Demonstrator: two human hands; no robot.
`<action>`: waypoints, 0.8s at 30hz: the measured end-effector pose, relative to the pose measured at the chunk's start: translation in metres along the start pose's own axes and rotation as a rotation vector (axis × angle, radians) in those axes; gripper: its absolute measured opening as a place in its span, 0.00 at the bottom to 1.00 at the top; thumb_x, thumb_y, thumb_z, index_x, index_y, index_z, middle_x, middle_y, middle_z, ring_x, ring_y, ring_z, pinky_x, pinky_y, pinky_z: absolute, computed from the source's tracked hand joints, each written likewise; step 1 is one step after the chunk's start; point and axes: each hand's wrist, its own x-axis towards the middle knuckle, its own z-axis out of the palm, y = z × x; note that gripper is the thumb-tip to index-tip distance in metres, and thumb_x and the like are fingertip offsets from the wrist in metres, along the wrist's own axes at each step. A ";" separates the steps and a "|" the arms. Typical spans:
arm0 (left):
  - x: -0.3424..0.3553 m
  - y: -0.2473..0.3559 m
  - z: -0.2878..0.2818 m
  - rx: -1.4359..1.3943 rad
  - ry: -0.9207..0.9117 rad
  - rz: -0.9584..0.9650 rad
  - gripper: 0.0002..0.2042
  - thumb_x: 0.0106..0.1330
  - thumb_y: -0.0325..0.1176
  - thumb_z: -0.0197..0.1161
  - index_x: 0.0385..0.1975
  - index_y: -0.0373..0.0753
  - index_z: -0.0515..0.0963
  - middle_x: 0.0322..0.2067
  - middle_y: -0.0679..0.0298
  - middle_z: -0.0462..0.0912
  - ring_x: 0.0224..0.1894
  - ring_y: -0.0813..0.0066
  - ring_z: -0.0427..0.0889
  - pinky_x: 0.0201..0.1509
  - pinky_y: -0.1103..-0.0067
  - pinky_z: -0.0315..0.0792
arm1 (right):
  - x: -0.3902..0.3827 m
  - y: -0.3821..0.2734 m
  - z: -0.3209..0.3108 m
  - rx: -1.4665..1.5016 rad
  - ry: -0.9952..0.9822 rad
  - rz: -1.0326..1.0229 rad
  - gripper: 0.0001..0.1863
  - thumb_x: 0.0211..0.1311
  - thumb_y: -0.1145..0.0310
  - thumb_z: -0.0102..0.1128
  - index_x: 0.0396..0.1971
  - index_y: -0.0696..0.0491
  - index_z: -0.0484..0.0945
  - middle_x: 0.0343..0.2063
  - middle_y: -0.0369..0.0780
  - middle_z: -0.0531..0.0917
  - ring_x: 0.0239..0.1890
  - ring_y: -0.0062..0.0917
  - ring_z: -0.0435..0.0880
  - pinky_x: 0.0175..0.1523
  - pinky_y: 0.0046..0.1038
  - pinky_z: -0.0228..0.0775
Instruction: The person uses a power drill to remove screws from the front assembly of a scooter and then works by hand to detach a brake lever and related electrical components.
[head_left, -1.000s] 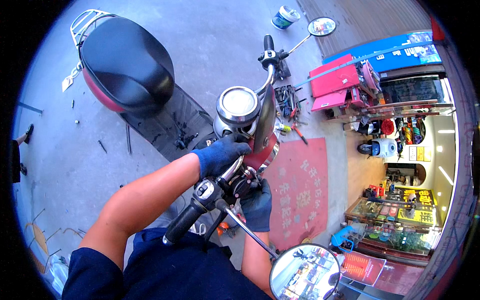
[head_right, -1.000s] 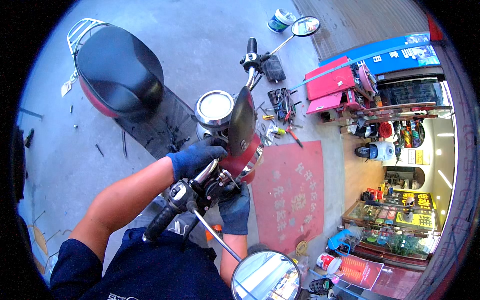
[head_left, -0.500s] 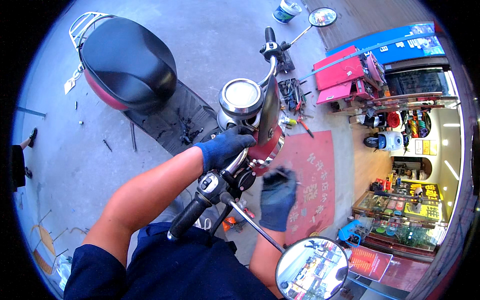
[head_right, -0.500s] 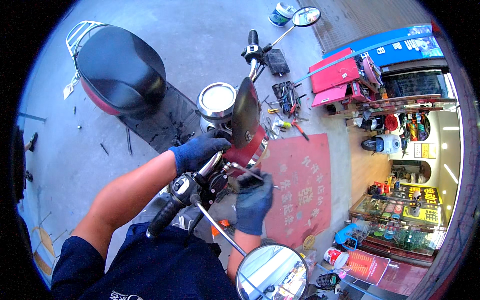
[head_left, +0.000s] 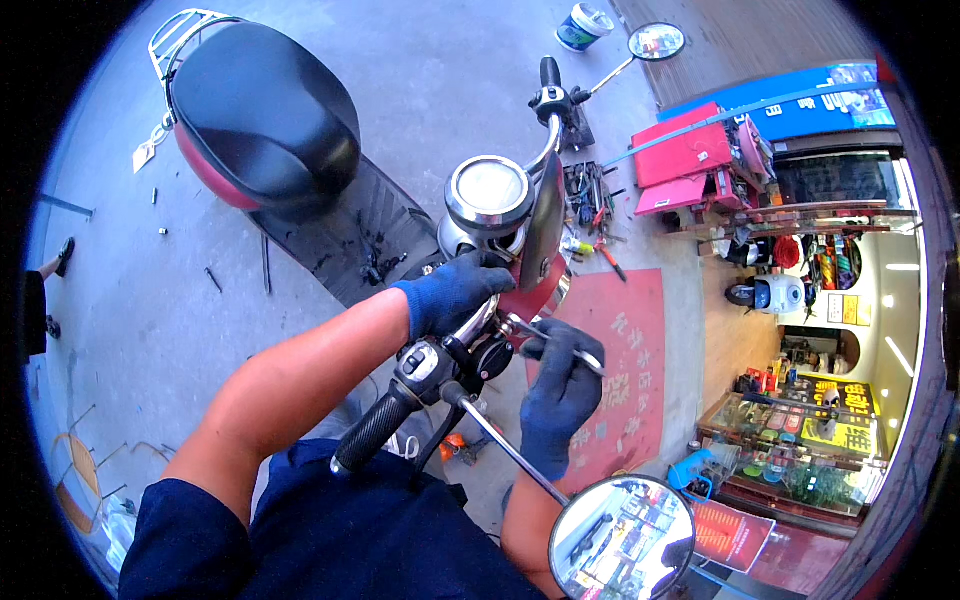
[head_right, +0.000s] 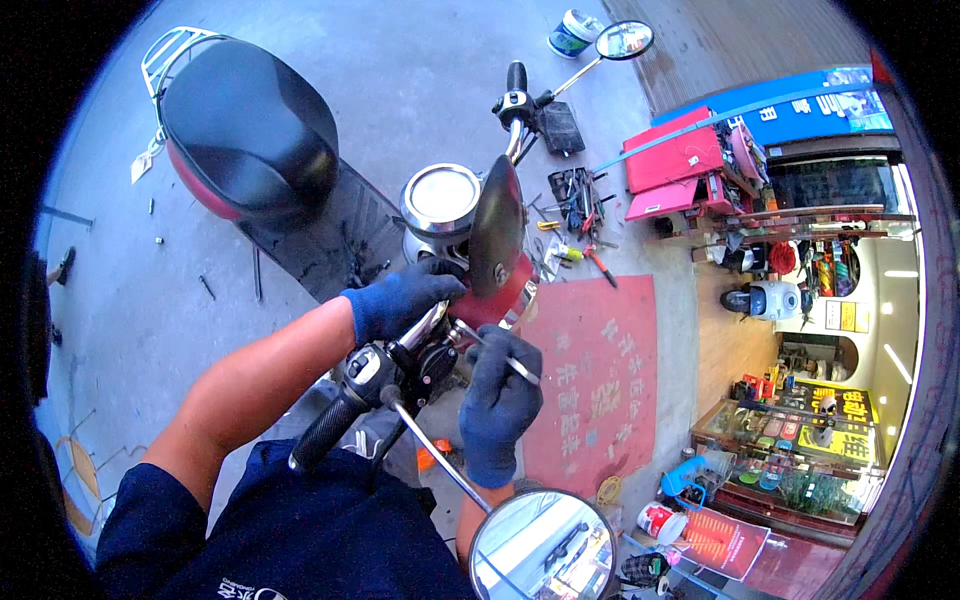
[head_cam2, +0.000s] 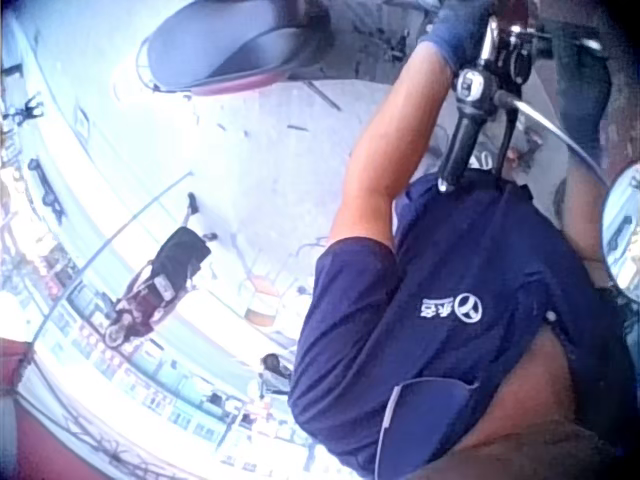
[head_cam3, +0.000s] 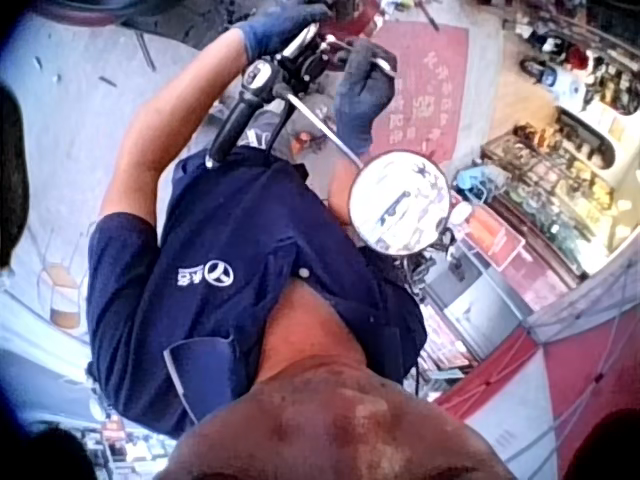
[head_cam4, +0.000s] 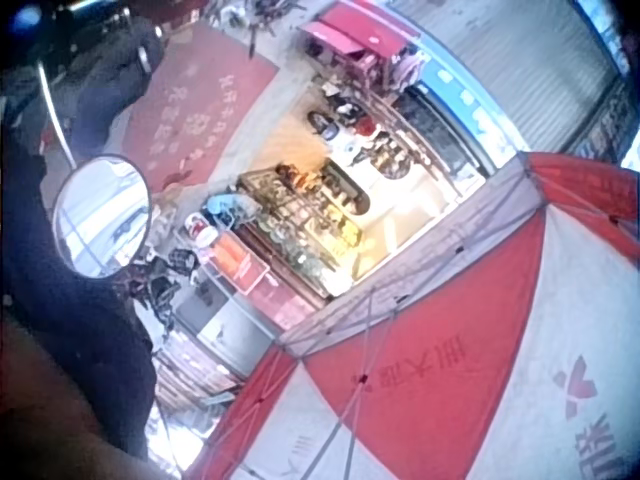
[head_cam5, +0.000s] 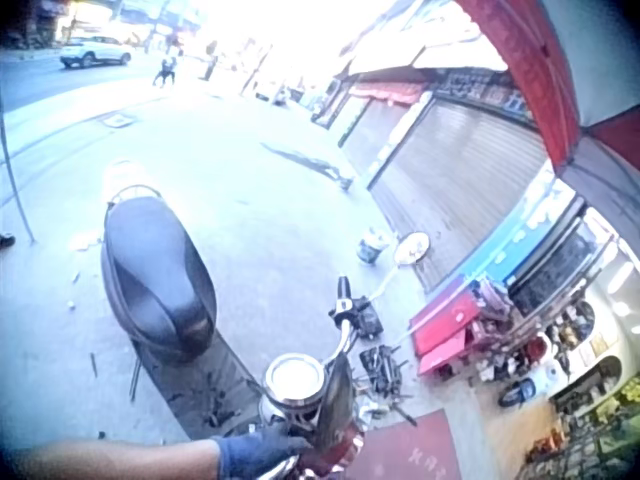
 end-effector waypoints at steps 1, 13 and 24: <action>0.000 -0.001 -0.001 -0.001 -0.001 -0.004 0.19 0.60 0.39 0.55 0.45 0.31 0.74 0.41 0.51 0.77 0.44 0.66 0.75 0.51 0.74 0.68 | -0.002 0.002 0.001 0.113 0.116 0.012 0.14 0.69 0.63 0.42 0.35 0.58 0.72 0.31 0.45 0.80 0.28 0.28 0.82 0.35 0.28 0.77; 0.003 -0.001 0.007 -0.116 0.055 -0.086 0.21 0.56 0.38 0.55 0.44 0.28 0.75 0.39 0.54 0.79 0.41 0.70 0.74 0.50 0.75 0.68 | -0.006 0.110 0.005 1.185 0.033 0.889 0.12 0.62 0.67 0.44 0.32 0.56 0.78 0.29 0.40 0.83 0.33 0.29 0.82 0.45 0.33 0.75; 0.016 -0.020 0.012 -0.313 0.047 -0.101 0.21 0.55 0.36 0.57 0.45 0.26 0.74 0.41 0.54 0.78 0.43 0.69 0.75 0.52 0.75 0.68 | -0.033 0.146 0.017 0.802 -0.179 0.649 0.16 0.67 0.63 0.41 0.44 0.57 0.73 0.36 0.41 0.79 0.39 0.31 0.79 0.48 0.33 0.73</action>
